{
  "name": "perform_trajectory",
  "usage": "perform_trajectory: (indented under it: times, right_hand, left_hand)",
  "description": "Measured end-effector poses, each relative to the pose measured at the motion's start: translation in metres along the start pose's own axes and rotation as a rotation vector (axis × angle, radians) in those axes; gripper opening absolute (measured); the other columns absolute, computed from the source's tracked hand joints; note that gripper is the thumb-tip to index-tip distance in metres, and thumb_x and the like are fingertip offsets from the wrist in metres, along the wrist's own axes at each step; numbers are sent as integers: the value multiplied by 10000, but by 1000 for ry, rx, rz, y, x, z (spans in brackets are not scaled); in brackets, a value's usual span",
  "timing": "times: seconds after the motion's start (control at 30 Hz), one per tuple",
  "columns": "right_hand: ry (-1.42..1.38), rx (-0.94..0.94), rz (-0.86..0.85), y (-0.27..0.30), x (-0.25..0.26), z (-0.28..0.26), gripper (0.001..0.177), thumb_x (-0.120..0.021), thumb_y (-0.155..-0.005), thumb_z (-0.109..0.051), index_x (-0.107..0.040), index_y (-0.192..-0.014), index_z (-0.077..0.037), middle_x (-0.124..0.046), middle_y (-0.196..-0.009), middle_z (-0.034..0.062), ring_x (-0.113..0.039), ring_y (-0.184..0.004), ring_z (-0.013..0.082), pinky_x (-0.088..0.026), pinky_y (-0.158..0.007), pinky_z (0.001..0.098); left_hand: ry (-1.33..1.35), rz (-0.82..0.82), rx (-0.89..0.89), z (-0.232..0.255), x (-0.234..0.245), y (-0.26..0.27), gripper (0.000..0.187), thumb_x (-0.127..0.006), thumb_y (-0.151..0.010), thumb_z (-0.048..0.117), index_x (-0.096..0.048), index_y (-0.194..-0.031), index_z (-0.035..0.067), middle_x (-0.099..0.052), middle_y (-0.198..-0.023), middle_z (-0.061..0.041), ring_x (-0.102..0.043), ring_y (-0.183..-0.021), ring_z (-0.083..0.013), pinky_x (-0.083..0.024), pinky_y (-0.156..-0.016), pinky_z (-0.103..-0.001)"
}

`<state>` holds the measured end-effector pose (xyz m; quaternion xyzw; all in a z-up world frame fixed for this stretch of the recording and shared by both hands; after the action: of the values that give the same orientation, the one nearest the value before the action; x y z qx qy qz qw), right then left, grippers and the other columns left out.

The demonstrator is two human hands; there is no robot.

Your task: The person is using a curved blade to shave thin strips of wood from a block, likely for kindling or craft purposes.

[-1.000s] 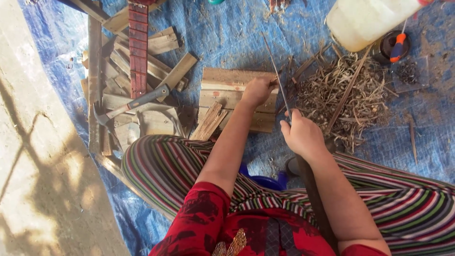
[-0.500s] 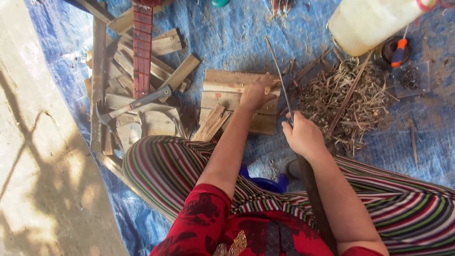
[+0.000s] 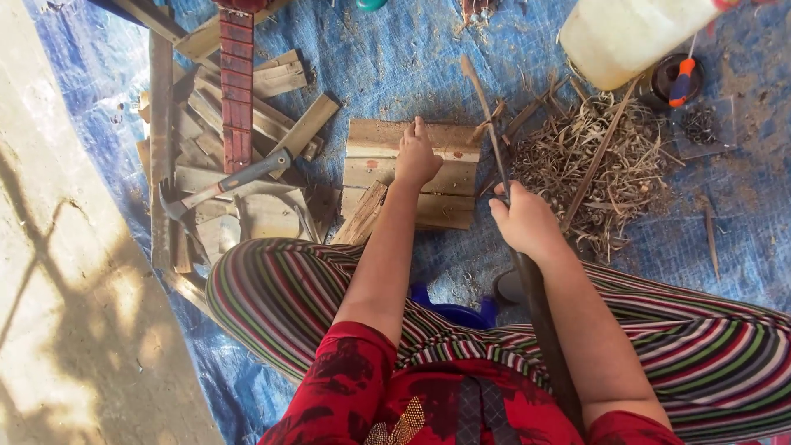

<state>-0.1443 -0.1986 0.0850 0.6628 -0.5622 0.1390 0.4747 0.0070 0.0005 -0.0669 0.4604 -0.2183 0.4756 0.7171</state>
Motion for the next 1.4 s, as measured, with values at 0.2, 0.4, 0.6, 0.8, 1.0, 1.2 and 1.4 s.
perform_trajectory:
  times: [0.2,0.4,0.6,0.8,1.0,1.2,1.4]
  right_hand:
    - [-167,188,145,63,71,-59,287,-586,-1035,-166,-635,-1300,-67,-725,-756,209,-731,-587,288,-602,-542,372]
    - [-93,-88,-77,-42,-36,18,383,-567,-1000,-376,-676,-1241,-98,-758,-1015,217,-762,-716,322,-628,-663,454]
    - [-390,-6,-117,-6,10,-12,331,-523,-1051,-187,-621,-1306,-1,-695,-750,154,-720,-553,255,-593,-519,367]
    - [-634,211,-147,20,5,-4,220,-535,-1058,-176,-664,-1094,-2,-686,-629,140,-726,-511,277,-587,-501,395]
    - [-901,227,-225,44,-5,13,356,-528,-1067,-210,-677,-822,1,-625,-488,140,-693,-380,274,-563,-418,363]
    - [-1389,377,-409,48,-10,17,272,-477,-1038,-115,-596,-830,14,-524,-458,109,-624,-323,276,-502,-439,389]
    - [-589,120,-62,52,27,13,464,-531,-1075,-283,-666,-699,-46,-647,-477,126,-681,-429,240,-531,-538,341]
  left_hand:
    - [8,12,33,-4,2,1,990,-744,-887,197,-134,-1654,53,-261,-1642,-189,-343,-1512,-394,-428,-1216,-528]
    - [-7,-16,30,8,10,12,971,-756,-925,201,-132,-1654,48,-248,-1653,-194,-298,-1538,-381,-388,-1246,-506]
    - [158,99,-207,13,14,10,1073,-825,-756,244,-246,-1642,67,-319,-1620,-176,-310,-1515,-464,-309,-1293,-541]
    - [324,110,-497,57,63,29,642,-892,-727,383,-692,-1324,256,-779,-1166,10,-676,-1216,-251,-539,-1092,-419]
    - [275,58,-496,83,38,48,167,-758,-822,310,-795,-983,325,-786,-851,31,-750,-918,-296,-621,-799,-427]
    - [424,112,-511,90,7,40,72,-746,-771,241,-718,-773,175,-688,-678,-71,-711,-695,-316,-568,-634,-437]
    - [587,-45,-672,107,79,81,216,-719,-972,151,-705,-1175,77,-711,-1048,-222,-711,-980,-457,-567,-866,-532]
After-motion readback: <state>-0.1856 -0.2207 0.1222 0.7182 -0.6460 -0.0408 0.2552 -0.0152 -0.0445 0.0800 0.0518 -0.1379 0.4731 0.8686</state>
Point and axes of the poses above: each hand's wrist, its own y-axis away from the middle knuckle, its own x-axis out of the back of the hand, z = x × y, the point moved 2 cm from there along -y, towards the middle knuckle
